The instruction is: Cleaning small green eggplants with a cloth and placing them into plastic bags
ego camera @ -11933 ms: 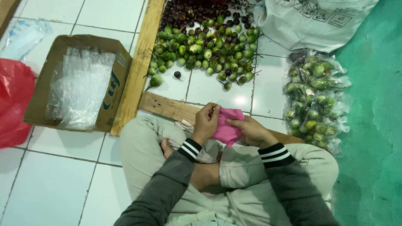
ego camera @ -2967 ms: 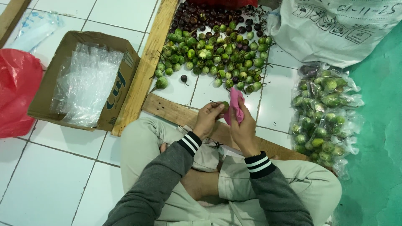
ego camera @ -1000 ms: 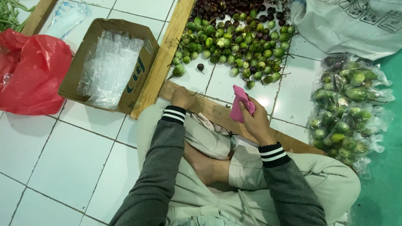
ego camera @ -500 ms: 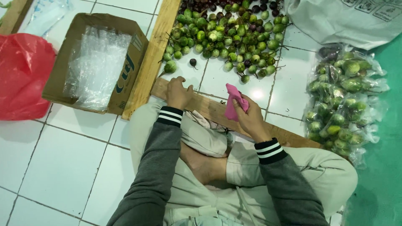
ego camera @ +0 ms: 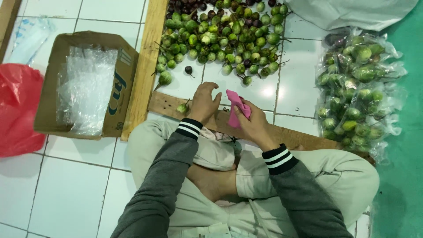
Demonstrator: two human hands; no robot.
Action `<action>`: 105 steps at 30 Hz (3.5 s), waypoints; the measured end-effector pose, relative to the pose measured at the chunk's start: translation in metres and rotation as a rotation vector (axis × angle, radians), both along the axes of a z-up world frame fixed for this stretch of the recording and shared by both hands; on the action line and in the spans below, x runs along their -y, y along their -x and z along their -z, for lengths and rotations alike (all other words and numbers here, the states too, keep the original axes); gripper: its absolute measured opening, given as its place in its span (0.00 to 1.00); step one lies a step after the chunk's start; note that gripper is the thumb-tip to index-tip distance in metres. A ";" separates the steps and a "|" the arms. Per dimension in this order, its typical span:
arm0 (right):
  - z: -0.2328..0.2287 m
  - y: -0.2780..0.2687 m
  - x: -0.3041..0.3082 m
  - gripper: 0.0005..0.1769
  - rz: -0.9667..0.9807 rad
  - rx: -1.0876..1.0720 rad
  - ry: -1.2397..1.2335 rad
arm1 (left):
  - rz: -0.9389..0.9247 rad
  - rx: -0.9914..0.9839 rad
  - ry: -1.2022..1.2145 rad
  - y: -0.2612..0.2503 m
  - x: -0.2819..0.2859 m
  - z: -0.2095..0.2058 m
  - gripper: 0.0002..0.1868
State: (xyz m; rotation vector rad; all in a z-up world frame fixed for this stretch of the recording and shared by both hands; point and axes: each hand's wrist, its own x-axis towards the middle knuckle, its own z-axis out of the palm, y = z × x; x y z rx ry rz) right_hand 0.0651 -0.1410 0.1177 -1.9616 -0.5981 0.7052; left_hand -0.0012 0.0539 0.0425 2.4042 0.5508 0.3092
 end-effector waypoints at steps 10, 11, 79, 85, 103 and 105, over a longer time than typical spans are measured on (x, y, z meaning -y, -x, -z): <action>-0.012 0.002 -0.003 0.23 0.048 -0.036 -0.124 | -0.081 0.042 -0.063 -0.049 -0.009 0.036 0.15; -0.020 0.002 -0.004 0.23 0.045 -0.064 -0.113 | -0.098 0.095 -0.063 -0.053 -0.013 0.030 0.16; -0.001 0.001 -0.007 0.15 0.046 0.540 -0.539 | -0.041 0.667 1.246 0.011 0.074 -0.007 0.19; 0.007 -0.001 -0.003 0.15 0.177 0.207 -0.536 | 0.021 0.724 1.234 0.009 0.082 -0.032 0.24; -0.012 0.003 -0.009 0.24 0.087 0.008 -0.447 | -0.049 0.648 1.076 0.010 0.082 -0.008 0.19; 0.022 0.002 -0.004 0.21 0.026 0.280 -0.400 | -0.147 0.628 1.045 0.010 0.082 -0.002 0.18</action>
